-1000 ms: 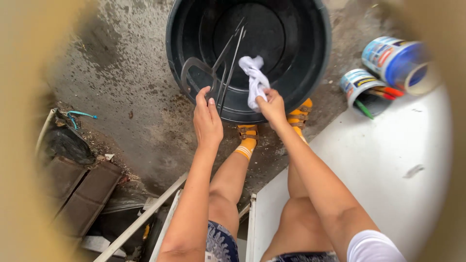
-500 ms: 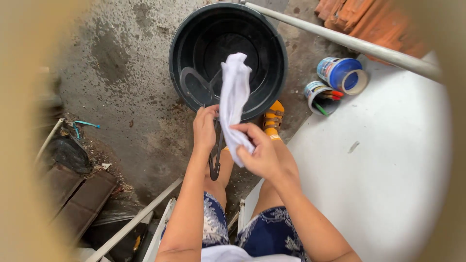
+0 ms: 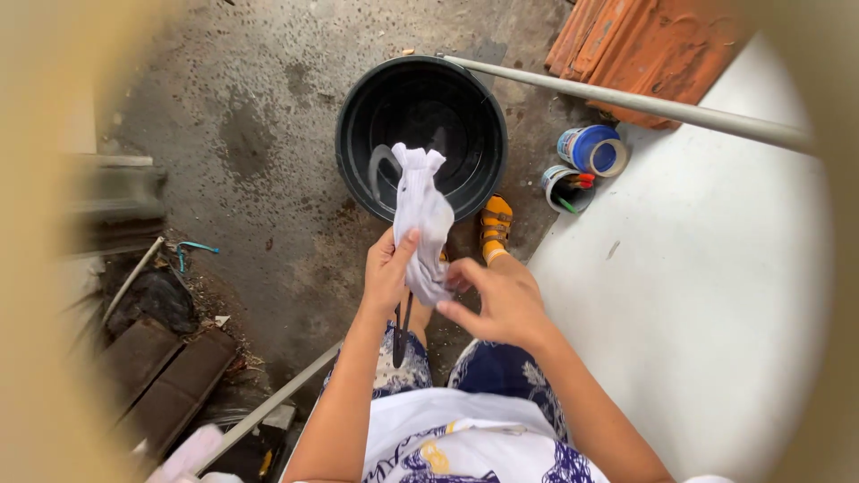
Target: Hanging various small items of laundry onto hangers and a drying rack using clothespins.
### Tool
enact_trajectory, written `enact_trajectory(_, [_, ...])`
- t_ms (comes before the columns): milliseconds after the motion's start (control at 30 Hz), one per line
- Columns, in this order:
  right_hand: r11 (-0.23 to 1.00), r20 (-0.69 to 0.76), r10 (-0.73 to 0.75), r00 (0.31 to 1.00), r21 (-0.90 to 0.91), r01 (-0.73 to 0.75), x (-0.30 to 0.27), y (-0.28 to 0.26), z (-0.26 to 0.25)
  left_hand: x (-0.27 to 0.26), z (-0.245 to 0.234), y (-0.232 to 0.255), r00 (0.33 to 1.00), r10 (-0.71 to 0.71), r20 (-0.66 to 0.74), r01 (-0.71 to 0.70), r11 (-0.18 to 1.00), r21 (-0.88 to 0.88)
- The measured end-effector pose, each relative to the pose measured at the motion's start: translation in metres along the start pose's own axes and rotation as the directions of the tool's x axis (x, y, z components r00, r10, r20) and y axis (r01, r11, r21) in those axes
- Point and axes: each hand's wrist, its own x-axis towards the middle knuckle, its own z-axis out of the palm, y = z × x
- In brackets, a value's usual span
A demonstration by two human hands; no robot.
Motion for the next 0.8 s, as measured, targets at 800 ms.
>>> enact_trajectory(800, [0.353,-0.384,0.061,0.921,0.872,0.339,-0.078,-0.184,-0.045,-0.143,0.089,0.158,0.927,0.281,0.249,-0.342,0.906,0.250])
